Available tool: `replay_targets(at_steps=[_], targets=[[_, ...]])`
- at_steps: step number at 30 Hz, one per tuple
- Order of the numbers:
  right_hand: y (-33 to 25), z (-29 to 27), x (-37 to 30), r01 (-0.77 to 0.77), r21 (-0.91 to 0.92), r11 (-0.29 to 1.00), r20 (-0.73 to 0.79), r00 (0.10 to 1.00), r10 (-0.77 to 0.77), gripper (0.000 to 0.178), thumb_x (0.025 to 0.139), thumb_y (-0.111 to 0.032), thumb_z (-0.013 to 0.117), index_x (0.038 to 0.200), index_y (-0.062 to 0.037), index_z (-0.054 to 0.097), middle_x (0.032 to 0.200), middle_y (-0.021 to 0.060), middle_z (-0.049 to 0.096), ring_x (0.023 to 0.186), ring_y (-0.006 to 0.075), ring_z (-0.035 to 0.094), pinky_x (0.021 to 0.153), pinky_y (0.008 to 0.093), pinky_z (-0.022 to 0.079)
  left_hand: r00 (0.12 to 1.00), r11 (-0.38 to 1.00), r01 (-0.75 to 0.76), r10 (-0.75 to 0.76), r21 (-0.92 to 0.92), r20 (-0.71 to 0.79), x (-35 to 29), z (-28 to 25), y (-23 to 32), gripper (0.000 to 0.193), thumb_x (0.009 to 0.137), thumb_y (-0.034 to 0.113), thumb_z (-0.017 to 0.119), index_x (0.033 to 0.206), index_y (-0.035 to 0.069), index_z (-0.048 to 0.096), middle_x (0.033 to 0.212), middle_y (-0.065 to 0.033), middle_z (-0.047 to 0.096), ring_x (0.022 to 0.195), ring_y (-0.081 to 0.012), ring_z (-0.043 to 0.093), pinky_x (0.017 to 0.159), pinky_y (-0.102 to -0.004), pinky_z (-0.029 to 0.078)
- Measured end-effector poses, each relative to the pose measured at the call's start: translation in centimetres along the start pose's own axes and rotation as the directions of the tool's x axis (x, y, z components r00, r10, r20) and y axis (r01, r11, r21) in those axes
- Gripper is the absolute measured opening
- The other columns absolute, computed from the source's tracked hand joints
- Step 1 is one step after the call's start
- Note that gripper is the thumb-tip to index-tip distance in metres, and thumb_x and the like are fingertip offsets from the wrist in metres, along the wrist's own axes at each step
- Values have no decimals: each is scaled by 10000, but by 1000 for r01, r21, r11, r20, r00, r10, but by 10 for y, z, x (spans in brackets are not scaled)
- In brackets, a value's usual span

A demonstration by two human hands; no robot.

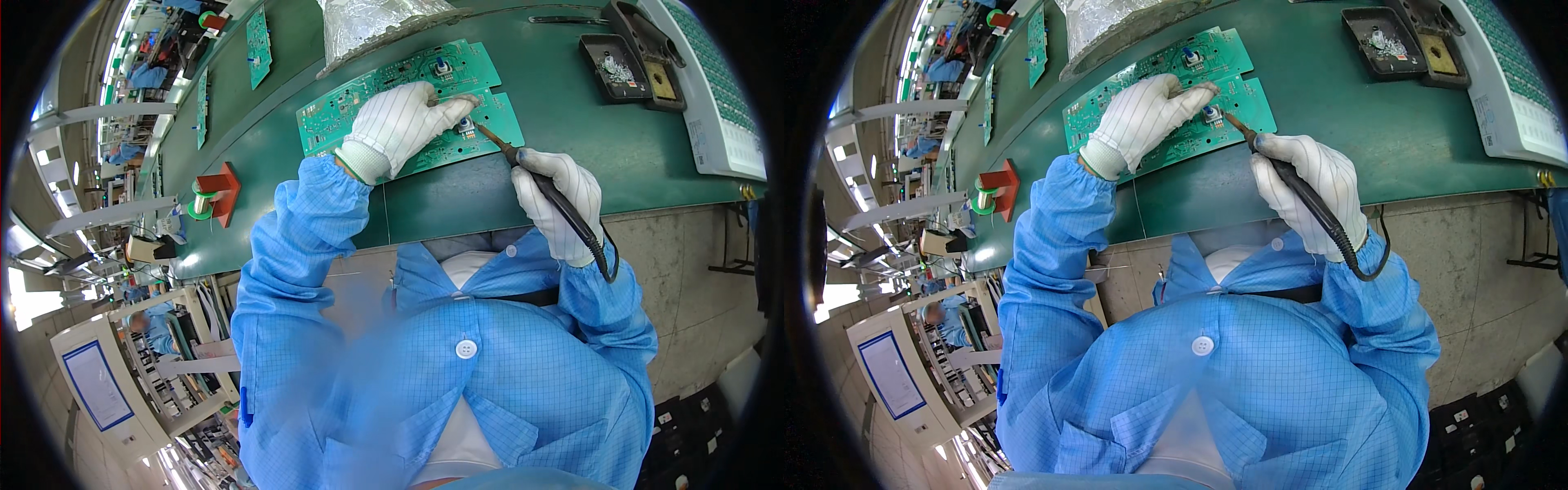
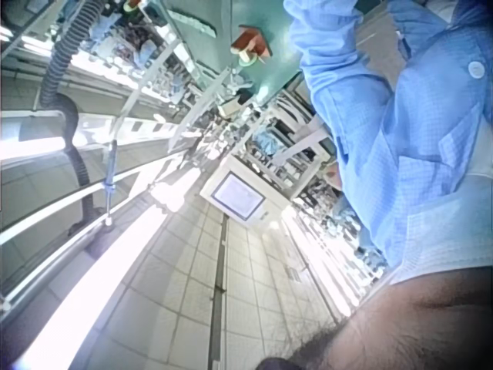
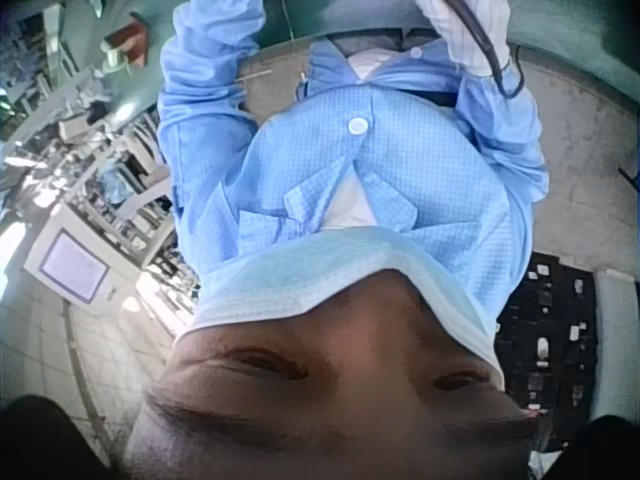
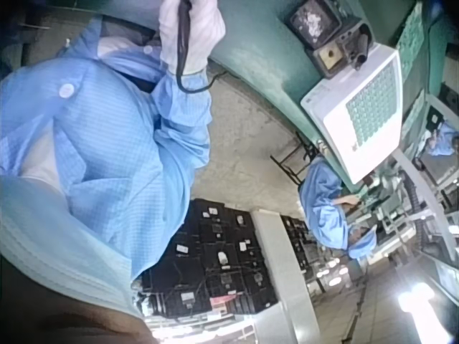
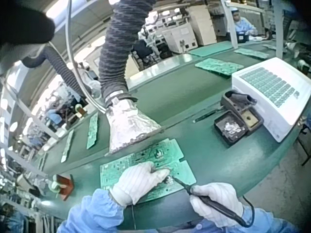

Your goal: Soldering electronic components onto a printed circuit board at a manual assembly station.

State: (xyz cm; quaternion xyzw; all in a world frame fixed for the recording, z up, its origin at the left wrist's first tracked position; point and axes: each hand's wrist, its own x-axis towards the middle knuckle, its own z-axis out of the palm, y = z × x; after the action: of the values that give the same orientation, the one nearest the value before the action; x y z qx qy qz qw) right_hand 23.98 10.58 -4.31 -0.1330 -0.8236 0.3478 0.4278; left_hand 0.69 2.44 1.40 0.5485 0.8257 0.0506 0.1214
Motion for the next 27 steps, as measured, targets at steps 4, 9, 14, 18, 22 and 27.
replay_targets(at_steps=[4, 9, 14, 18, 22, 27], targets=[[2, 1, 0, 30, 7, 1000, -11, 999, -30, 252, 787, -2, 769, 1009, -37, 657, 884, 102, 714, 726, 233, 713, 645, 329, 568, 989, 992, 126, -123, -33, 79, 4, -8, 8, 780, 861, 745, 544, 860, -24, 674, 759, -222, 646, 767, -399, 649, 706, -463, 515], [1, 0, -2, 33, 4, 999, -1, 999, -33, 231, 805, 3, 748, 1013, -35, 657, 865, 97, 706, 683, 208, 692, 617, 313, 552, 989, 994, 103, -98, -40, 111, 6, -5, 2, 797, 850, 757, 548, 811, -29, 677, 742, -225, 649, 765, -412, 649, 710, -461, 515], [-7, -3, -4, -141, 72, 987, -48, 988, 145, 189, 858, 19, 672, 1045, -6, 656, 827, 87, 674, 638, 115, 612, 599, 262, 505, 957, 956, -241, 263, 166, -124, -5, 7, -2, 694, 899, 671, 563, 823, -13, 651, 716, -192, 631, 734, -396, 644, 662, -463, 521], [-8, -2, -10, -266, 83, 960, -62, 961, 271, 191, 886, 14, 640, 1076, 13, 655, 833, 82, 673, 662, 91, 594, 629, 244, 502, 990, 998, -47, 53, 44, -134, -11, 13, 5, 625, 940, 628, 494, 868, 38, 686, 780, -193, 675, 784, -351, 689, 713, -446, 562], [-11, 2, -10, -302, 164, 939, -16, 951, 308, 191, 884, 17, 646, 1075, 12, 656, 827, 90, 668, 666, 94, 599, 632, 242, 505, 992, 994, -91, 97, 64, -86, -15, 13, -3, 415, 987, 430, 506, 1003, 40, 647, 824, -184, 673, 771, -351, 687, 690, -443, 572], [-40, -2, 0, 106, -355, 929, -14, 993, -119, 171, 828, 31, 692, 992, -10, 665, 779, 108, 674, 653, 160, 649, 621, 273, 534, 720, 874, -449, 477, 186, -504, -35, 10, -36, 237, 894, 121, 575, 1117, 41, 574, 847, -163, 655, 786, -371, 681, 668, -469, 561]])
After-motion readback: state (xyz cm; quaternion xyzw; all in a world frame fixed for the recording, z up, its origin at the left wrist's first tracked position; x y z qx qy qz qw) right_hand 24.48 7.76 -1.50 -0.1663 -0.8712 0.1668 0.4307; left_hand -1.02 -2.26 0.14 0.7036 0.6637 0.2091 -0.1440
